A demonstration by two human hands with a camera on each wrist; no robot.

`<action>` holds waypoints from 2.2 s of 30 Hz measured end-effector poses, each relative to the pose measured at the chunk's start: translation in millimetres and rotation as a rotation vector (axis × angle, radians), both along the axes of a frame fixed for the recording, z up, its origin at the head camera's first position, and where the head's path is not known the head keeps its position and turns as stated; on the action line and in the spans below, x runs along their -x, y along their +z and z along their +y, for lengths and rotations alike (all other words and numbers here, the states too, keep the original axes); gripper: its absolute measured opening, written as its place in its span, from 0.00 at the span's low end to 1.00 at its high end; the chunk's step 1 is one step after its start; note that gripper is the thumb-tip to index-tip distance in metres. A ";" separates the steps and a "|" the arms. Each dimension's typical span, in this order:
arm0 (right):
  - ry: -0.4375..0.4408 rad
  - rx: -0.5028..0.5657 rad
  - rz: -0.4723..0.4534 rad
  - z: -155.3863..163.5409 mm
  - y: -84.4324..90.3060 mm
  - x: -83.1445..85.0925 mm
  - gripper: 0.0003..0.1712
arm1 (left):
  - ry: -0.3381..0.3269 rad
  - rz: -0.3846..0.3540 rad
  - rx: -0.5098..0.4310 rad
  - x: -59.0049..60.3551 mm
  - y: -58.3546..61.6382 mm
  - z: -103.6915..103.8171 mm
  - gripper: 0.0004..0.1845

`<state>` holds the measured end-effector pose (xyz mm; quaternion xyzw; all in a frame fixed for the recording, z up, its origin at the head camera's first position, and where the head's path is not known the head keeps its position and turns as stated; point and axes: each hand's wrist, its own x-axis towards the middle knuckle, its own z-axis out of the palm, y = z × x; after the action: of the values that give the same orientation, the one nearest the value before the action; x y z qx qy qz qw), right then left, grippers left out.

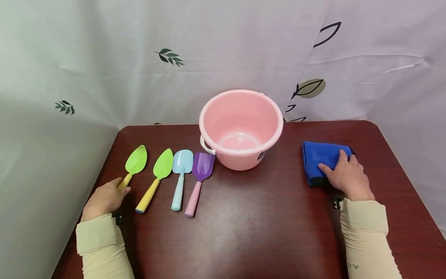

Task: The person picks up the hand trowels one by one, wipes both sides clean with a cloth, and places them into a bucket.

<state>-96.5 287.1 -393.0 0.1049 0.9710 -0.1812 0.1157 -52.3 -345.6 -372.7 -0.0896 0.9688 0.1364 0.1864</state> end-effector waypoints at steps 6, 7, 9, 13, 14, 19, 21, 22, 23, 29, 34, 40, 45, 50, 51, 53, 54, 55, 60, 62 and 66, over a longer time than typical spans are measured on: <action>0.000 -0.008 -0.022 5.4 0.7 2.0 0.56 | -0.056 0.025 -0.012 -1.7 -3.2 -14.7 0.28; -0.001 -0.010 -0.028 6.2 0.8 2.1 0.56 | -0.056 0.017 -0.014 -1.8 -3.2 -17.9 0.28; -0.004 -0.009 -0.036 7.9 0.7 2.0 0.56 | -0.056 0.000 -0.023 -1.8 -2.4 -24.0 0.28; -0.009 -0.013 -0.047 11.8 -0.6 0.8 0.57 | -0.081 -0.047 -0.091 0.0 -0.2 -36.6 0.29; -0.010 -0.012 -0.047 12.6 -0.7 0.5 0.58 | -0.090 -0.057 -0.112 1.1 0.3 -39.1 0.30; 0.004 -0.021 -0.058 16.7 -0.5 0.5 0.58 | -0.089 -0.116 -0.223 7.6 -0.3 -45.5 0.35; 0.010 -0.023 -0.061 18.2 -0.6 1.3 0.58 | -0.083 -0.132 -0.260 10.1 -2.3 -46.5 0.36; 0.012 -0.024 -0.063 18.9 -0.9 1.5 0.58 | -0.082 -0.138 -0.280 11.3 -3.3 -47.1 0.37; 0.014 -0.023 -0.066 19.7 -1.2 1.5 0.58 | -0.081 -0.144 -0.291 12.3 -4.4 -47.7 0.38; 0.023 -0.006 -0.086 24.9 -2.7 0.6 0.59 | -0.080 -0.153 -0.369 17.8 -11.1 -51.8 0.37; 0.030 0.006 -0.104 28.4 -1.2 1.6 0.59 | -0.073 -0.157 -0.415 20.4 -14.5 -52.5 0.37; 0.031 0.018 -0.122 31.5 -0.8 4.0 0.59 | -0.054 -0.162 -0.424 21.0 -18.2 -53.4 0.35; 0.038 0.016 -0.116 35.7 -2.8 5.6 0.58 | -0.056 -0.157 -0.422 22.7 -21.2 -52.4 0.33; 0.028 0.001 -0.093 40.1 -5.8 6.2 0.55 | -0.055 -0.143 -0.409 24.2 -21.7 -48.6 0.31; 0.017 0.005 -0.094 40.9 -6.7 6.0 0.55 | -0.054 -0.140 -0.404 24.4 -21.4 -47.7 0.30; -0.005 0.016 -0.090 41.6 -8.2 5.1 0.55 | -0.051 -0.134 -0.395 24.8 -21.1 -45.8 0.29; -0.017 0.027 -0.090 42.0 -8.9 4.7 0.56 | -0.046 -0.133 -0.391 24.9 -21.0 -44.8 0.28; -0.030 0.039 -0.087 42.1 -9.5 4.1 0.56 | -0.039 -0.133 -0.385 24.7 -20.9 -43.7 0.27; -0.125 0.110 -0.057 43.1 -10.7 0.7 0.62 | -0.017 -0.125 -0.373 24.7 -20.0 -40.2 0.25; -0.171 0.133 -0.055 43.6 -10.6 -0.6 0.64 | -0.011 -0.117 -0.366 24.5 -19.3 -39.8 0.24; -0.211 0.171 -0.030 44.1 -10.8 -2.4 0.62 | 0.002 -0.101 -0.349 22.9 -18.2 -38.7 0.19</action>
<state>-94.2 331.2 -403.8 0.1989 0.9337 -0.2728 0.1193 -75.3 -384.3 -390.9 -0.0634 0.9198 0.2979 0.2475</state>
